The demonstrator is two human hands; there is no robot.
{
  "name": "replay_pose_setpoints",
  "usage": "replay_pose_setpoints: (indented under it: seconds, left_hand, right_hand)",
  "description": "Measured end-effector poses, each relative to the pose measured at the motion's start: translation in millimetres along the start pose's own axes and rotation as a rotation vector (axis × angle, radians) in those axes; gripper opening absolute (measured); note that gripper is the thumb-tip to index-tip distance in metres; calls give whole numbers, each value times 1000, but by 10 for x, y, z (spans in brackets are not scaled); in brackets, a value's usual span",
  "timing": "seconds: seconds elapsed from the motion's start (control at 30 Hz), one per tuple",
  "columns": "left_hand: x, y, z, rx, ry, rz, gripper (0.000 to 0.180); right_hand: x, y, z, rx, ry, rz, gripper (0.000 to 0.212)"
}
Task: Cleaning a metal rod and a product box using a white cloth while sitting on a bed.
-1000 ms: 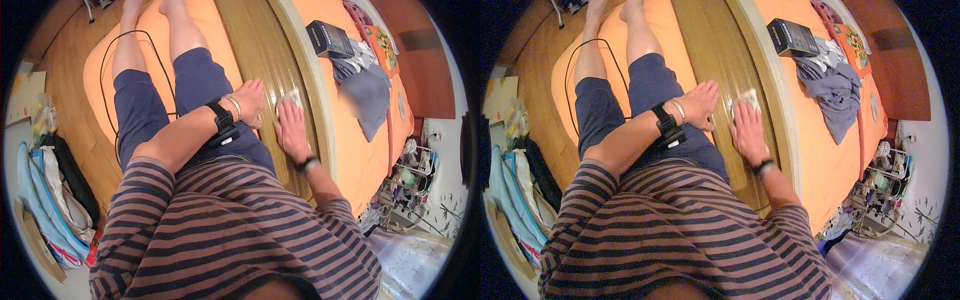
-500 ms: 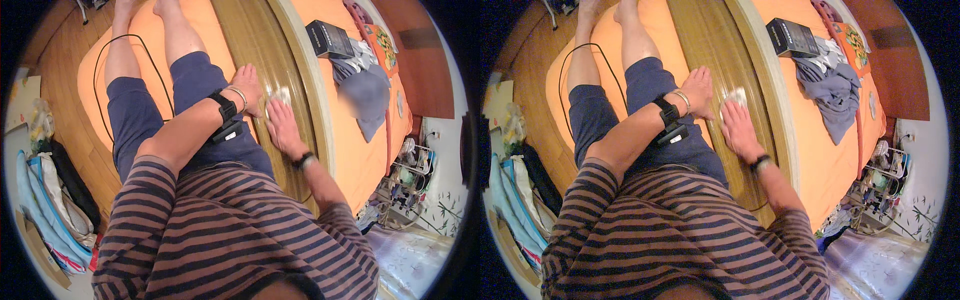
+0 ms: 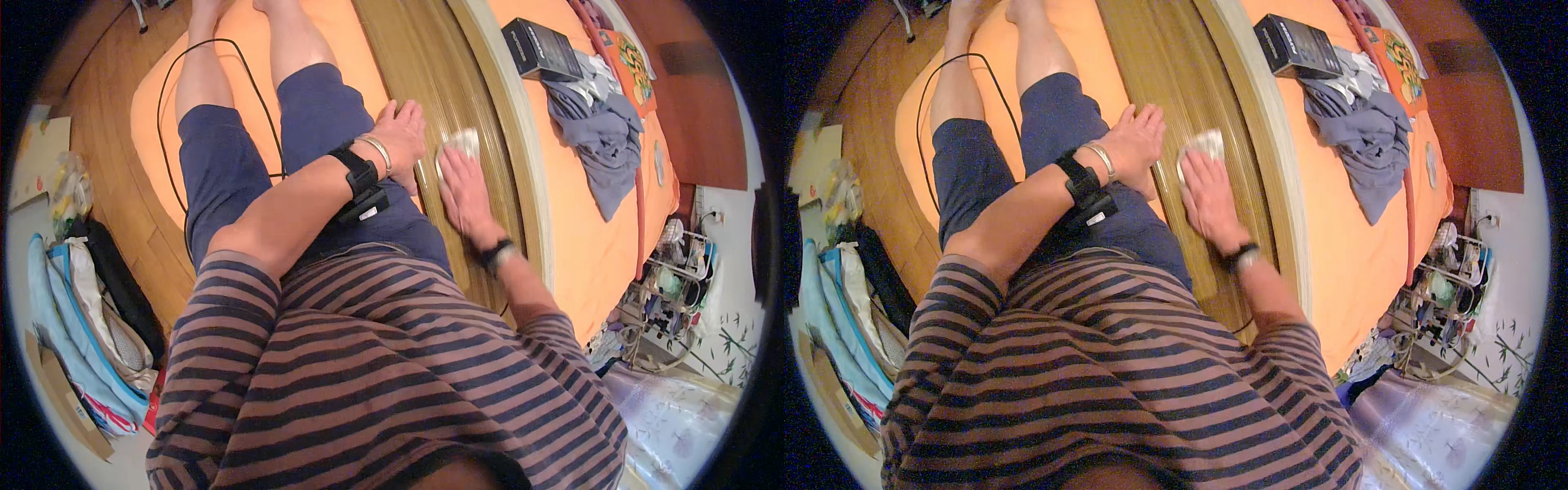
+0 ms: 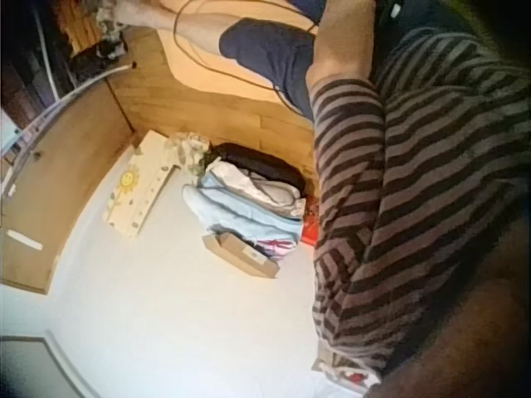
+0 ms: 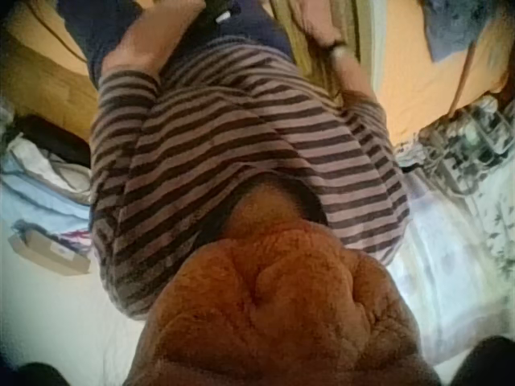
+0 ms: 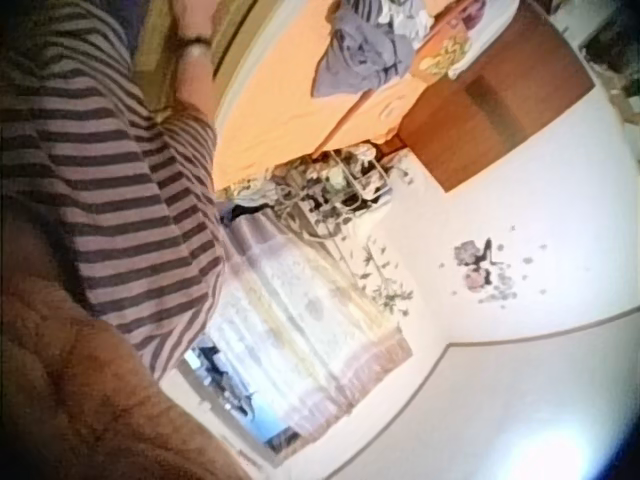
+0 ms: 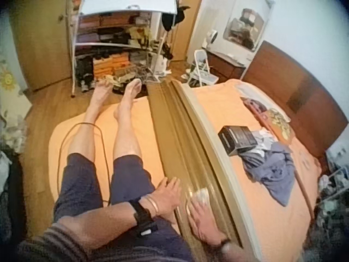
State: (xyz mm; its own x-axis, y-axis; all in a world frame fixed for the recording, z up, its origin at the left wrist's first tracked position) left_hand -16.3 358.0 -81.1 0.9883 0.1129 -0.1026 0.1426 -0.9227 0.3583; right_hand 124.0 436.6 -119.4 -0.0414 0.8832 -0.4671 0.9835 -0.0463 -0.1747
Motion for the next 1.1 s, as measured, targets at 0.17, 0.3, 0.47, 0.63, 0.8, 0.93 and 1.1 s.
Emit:
replay_pose_setpoints:
  seconds: [0.17,0.3,0.47,0.63,0.8,0.93,1.1]
  left_hand:
    - [214,99,8,-4,40,111,113]
    - [207,-10,16,-65,109,200,99]
    - [-174,-456,236,17,-16,26,57]
    - [-522,-593,27,-99,15,-87,68]
    - [-587,-549,111,57,65,-116,68]
    - [-271,-401,148,-35,-42,-33,74]
    - [127,-102,163,-13,-89,105,83]
  right_hand:
    - [-482,1596,-99,-187,-133,172,60]
    - [-570,1853,-45,-171,-139,196,61]
    - [-343,885,37,-148,-157,157,59]
    - [128,-440,190,13,-119,-36,56]
    - [251,-1029,236,69,-94,-63,54]
    - [123,-617,195,72,-101,-26,55]
    - [-399,852,5,-67,-200,92,61]
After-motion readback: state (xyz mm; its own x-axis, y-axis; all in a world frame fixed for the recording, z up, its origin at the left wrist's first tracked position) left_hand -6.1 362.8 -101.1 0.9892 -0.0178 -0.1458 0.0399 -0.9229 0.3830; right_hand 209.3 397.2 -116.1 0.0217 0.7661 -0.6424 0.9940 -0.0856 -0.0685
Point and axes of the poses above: each hand's wrist, its own y-axis away from the middle knuckle, its own z-axis out of the palm, x = y × z, the point moved 6 cm from there along -y, towards the middle knuckle, and after that the axes turned 13 degrees about -y, right-handed, at the moved point
